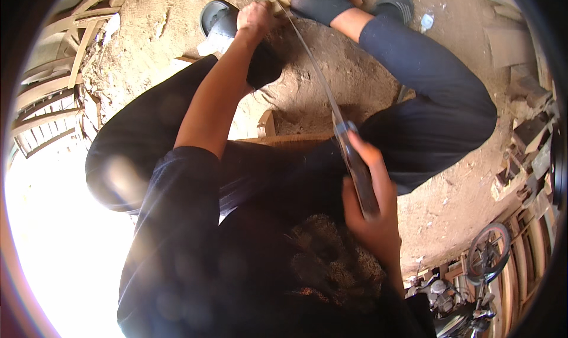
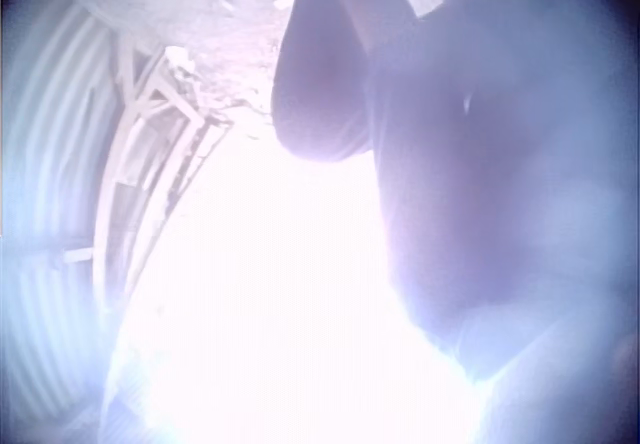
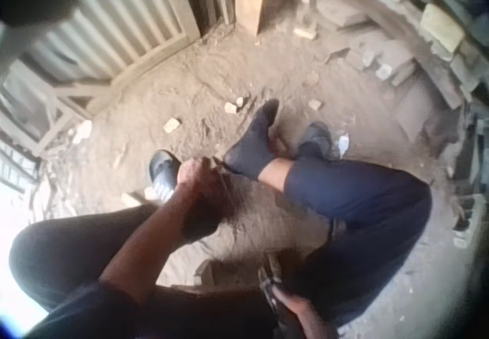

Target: The person uses a hand saw to cut a small piece of wood while squatting on the ground. They hold the wood with their left hand and saw with their right hand, producing sawdust as they cut.

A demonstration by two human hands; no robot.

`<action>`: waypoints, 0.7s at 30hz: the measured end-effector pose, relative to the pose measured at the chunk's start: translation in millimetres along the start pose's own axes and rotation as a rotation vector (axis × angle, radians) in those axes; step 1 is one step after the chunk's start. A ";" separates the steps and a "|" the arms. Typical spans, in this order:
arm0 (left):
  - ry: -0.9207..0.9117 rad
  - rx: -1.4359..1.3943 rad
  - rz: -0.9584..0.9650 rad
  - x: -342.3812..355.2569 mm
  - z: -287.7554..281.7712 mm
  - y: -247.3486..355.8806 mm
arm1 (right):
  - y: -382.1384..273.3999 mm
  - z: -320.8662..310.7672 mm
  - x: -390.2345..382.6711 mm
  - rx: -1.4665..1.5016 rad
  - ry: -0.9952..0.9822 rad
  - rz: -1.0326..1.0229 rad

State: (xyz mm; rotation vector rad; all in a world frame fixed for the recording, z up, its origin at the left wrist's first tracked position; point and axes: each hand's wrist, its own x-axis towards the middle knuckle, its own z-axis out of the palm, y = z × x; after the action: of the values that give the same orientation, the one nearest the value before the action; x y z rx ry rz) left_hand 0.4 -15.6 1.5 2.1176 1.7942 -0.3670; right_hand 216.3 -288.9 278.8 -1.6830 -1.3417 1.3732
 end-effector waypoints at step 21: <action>0.010 -0.076 -0.037 4.1 1.1 5.3 | -12.5 -12.8 -10.0 -0.085 -0.089 0.071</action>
State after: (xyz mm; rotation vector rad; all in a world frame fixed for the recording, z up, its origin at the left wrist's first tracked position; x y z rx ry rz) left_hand 6.3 -13.2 -0.7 2.0408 1.8260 -0.2935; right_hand 224.5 -292.2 297.3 -1.7595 -1.4202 1.4650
